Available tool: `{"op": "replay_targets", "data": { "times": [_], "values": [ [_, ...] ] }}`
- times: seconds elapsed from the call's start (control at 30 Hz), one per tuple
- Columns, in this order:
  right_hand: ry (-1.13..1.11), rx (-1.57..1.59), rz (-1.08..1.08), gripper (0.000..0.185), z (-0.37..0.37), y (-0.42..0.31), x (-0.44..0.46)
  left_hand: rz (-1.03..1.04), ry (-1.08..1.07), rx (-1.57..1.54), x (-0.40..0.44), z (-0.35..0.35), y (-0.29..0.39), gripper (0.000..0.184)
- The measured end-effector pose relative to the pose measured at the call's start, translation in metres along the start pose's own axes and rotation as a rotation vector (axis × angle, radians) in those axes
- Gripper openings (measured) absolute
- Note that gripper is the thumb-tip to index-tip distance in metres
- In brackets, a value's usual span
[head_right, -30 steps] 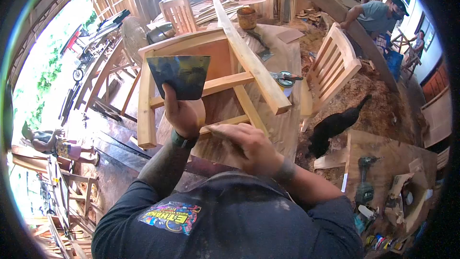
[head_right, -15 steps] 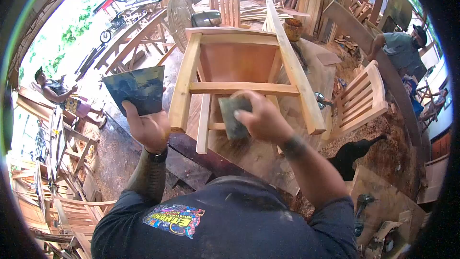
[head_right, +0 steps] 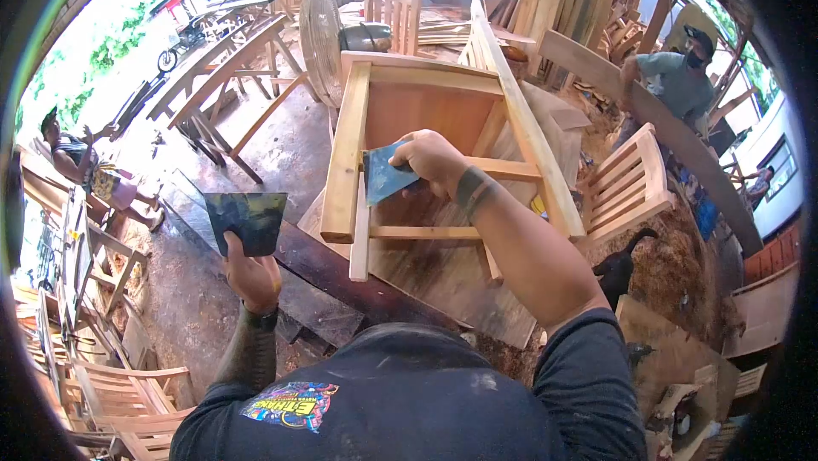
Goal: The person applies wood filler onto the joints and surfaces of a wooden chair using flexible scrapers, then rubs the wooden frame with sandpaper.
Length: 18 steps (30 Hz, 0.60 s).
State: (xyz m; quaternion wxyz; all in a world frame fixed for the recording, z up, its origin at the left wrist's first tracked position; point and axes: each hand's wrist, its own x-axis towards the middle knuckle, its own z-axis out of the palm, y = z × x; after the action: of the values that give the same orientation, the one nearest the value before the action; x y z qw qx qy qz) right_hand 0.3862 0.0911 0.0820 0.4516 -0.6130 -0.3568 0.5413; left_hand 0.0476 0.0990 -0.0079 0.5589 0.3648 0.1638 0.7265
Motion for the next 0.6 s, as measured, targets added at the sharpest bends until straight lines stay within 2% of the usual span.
{"op": "replay_targets", "data": {
  "times": [0.2,0.27,0.33,0.37,0.43,0.47,0.5,0.53,0.6],
  "values": [
    [0.044,0.012,-0.007,0.032,0.015,-0.004,-0.006,-0.018,-0.145,-0.009,0.011,-0.012,0.005,0.039],
    [-0.017,0.108,-0.095,0.033,0.013,0.008,0.003,-0.028,-0.082,0.018,0.010,-0.023,-0.007,0.037],
    [-0.061,0.235,-0.166,0.033,0.012,0.015,0.001,0.221,-0.097,0.423,0.010,-0.021,-0.008,0.037],
    [-0.073,0.315,-0.194,0.033,0.013,0.019,-0.004,0.477,-0.144,0.814,0.010,-0.017,-0.006,0.040],
    [-0.081,0.425,-0.247,0.033,0.012,0.028,-0.017,0.496,-0.118,0.933,0.009,-0.017,-0.004,0.045],
    [-0.078,0.452,-0.274,0.033,0.009,0.031,-0.026,0.257,-0.040,0.661,0.010,-0.020,-0.007,0.047],
    [-0.074,0.479,-0.302,0.033,0.007,0.036,-0.034,0.138,-0.015,0.538,0.010,-0.021,-0.006,0.048],
    [0.010,0.240,-0.458,0.033,0.008,0.048,-0.038,0.025,0.023,0.413,0.010,-0.022,-0.006,0.050],
    [0.188,-0.247,-0.744,0.033,0.012,0.078,-0.045,-0.008,-0.018,0.383,0.008,-0.018,-0.003,0.051]
  ]
}}
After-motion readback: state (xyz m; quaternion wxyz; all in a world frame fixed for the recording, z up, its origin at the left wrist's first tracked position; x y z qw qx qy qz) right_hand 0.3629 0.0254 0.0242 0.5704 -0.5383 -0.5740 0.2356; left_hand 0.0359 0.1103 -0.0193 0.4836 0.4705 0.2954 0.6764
